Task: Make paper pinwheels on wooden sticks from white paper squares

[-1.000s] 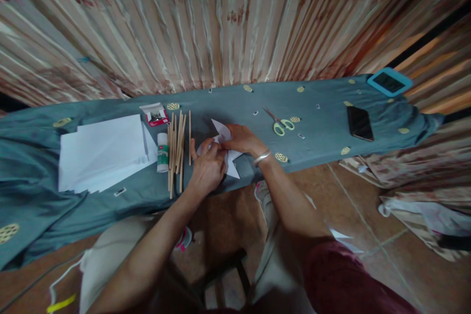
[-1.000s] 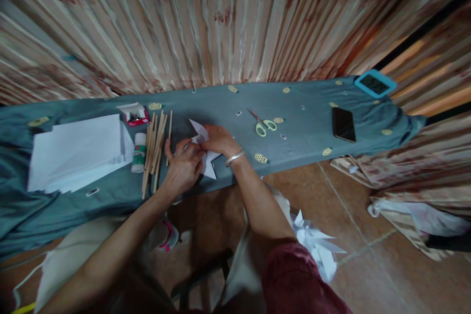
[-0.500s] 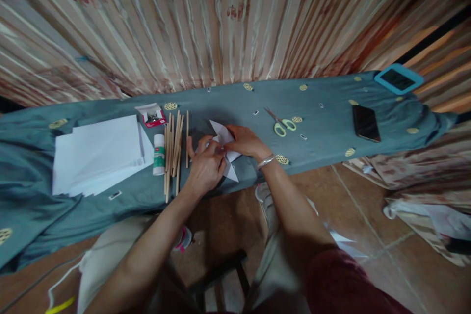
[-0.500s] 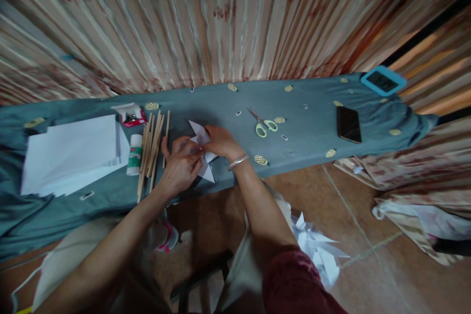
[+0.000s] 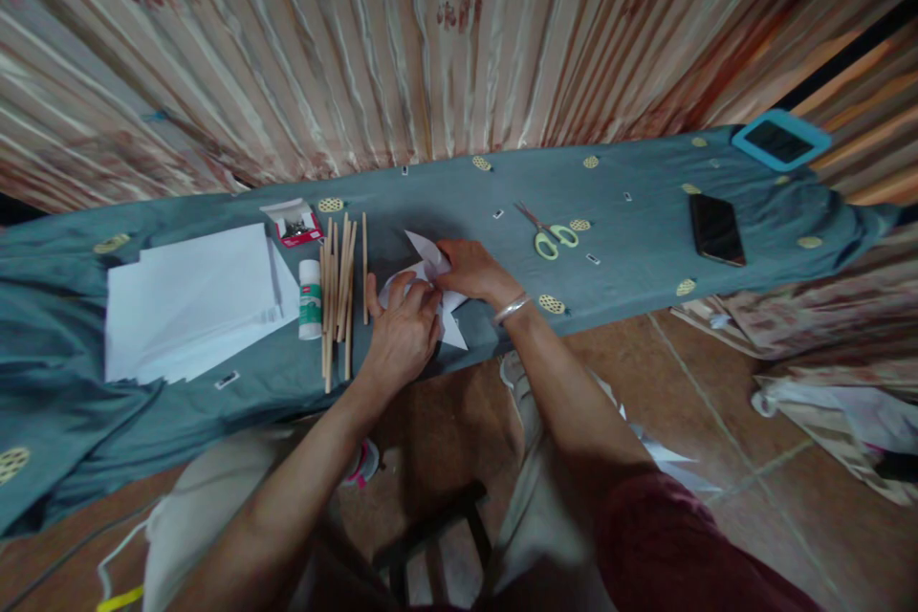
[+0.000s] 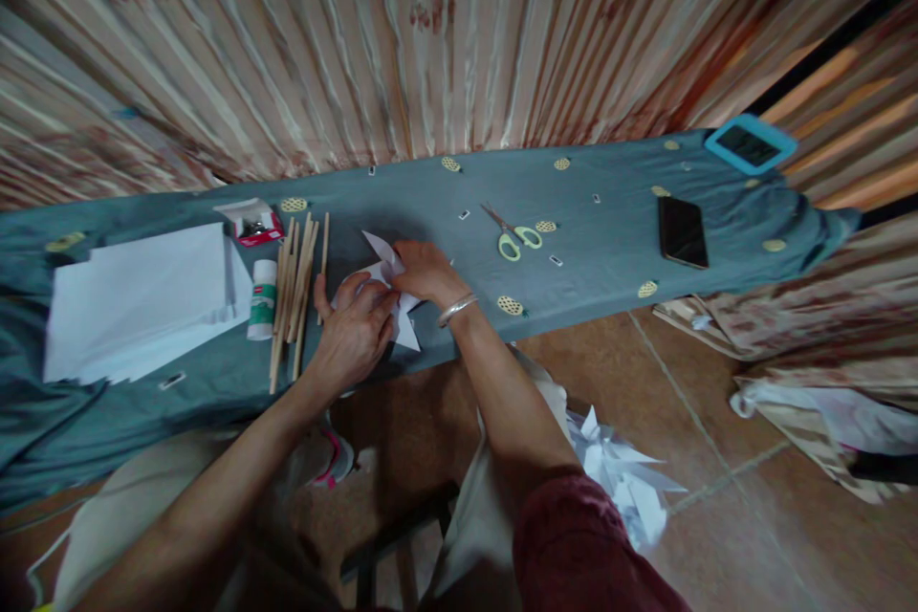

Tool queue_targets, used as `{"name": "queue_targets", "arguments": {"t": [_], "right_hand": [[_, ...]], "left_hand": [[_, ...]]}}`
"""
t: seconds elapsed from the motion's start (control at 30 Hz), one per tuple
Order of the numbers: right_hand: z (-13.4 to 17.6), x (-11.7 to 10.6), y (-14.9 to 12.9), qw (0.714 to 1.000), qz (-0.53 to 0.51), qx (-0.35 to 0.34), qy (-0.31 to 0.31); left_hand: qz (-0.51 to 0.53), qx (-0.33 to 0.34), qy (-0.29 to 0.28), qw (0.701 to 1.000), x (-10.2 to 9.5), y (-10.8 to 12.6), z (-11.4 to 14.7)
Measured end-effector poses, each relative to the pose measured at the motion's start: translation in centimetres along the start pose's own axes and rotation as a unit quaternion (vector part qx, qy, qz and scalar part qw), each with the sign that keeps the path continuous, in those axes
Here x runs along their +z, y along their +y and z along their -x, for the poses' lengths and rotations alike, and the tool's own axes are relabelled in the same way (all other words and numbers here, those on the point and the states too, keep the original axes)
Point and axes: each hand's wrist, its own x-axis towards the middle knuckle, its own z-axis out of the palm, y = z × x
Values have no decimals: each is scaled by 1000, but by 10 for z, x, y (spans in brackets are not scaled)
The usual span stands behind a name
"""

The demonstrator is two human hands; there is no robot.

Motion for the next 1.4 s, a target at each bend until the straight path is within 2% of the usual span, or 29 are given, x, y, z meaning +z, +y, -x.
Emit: {"name": "queue_targets", "arguments": {"t": [0.3, 0.7, 1.1, 1.4], "right_hand": [[5, -5, -3, 1000, -2, -2, -9], [5, -1, -1, 1000, -15, 8, -14], [7, -2, 3, 992, -116, 52, 6], [11, -5, 6, 996, -86, 12, -4]], "left_hand": [[12, -2, 5, 1000, -1, 0, 1], [-3, 2, 5, 1000, 0, 0, 5], [-2, 3, 24, 1000, -7, -5, 2], [6, 3, 25, 1000, -5, -7, 2]]}}
